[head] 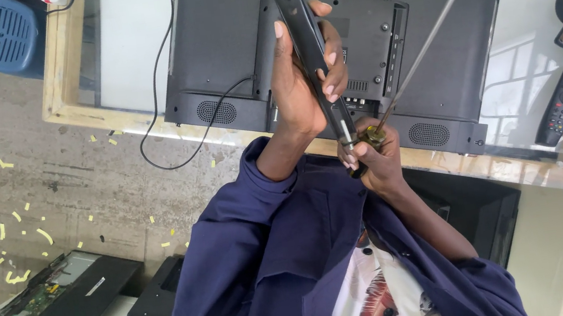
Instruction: The person assembles a metal TV stand bracket by inserting and tightening screws into the bracket arms using a screwdriver. The person holds the bracket and manipulates the screws to secure the components together.
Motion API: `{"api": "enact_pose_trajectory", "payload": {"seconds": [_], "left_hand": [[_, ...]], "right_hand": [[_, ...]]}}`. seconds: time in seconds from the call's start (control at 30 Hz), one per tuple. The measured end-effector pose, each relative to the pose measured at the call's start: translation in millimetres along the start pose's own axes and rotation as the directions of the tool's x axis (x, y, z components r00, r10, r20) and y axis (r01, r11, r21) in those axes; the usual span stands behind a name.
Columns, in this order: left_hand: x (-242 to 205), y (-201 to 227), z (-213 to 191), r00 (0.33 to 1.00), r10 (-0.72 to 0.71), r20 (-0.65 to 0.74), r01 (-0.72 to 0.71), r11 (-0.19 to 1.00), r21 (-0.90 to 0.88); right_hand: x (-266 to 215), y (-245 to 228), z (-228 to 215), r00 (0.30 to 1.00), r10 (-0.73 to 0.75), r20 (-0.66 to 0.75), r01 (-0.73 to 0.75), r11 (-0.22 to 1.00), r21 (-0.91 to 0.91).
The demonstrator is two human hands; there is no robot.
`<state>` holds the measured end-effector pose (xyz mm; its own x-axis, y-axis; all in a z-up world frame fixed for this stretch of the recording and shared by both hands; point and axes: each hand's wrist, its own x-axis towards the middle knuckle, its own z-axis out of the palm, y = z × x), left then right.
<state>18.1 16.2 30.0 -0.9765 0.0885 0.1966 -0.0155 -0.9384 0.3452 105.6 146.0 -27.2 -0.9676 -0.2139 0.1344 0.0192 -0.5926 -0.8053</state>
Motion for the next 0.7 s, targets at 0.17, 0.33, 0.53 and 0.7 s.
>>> {"api": "enact_pose_trajectory", "payload": {"seconds": [0.17,0.33,0.53,0.7], "left_hand": [[1,0,2,0.998,0.059,-0.012,-0.058,0.995,0.08],[0,1,8,0.995,0.104,-0.013,-0.099,0.976,0.193],[-1,2,14,0.986,0.164,-0.019,-0.154,0.954,0.257],[0,3,15,0.984,0.175,-0.01,-0.168,0.954,0.25]], "right_hand": [[-3,-9,3,0.999,0.032,-0.042,-0.035,0.996,-0.083],[-3,-11,5,0.99,0.051,-0.129,-0.075,0.979,-0.191],[-4,-13,5,0.958,0.034,-0.286,-0.147,0.912,-0.383],[-3,-14,5,0.982,0.121,-0.146,-0.15,0.967,-0.208]]}}
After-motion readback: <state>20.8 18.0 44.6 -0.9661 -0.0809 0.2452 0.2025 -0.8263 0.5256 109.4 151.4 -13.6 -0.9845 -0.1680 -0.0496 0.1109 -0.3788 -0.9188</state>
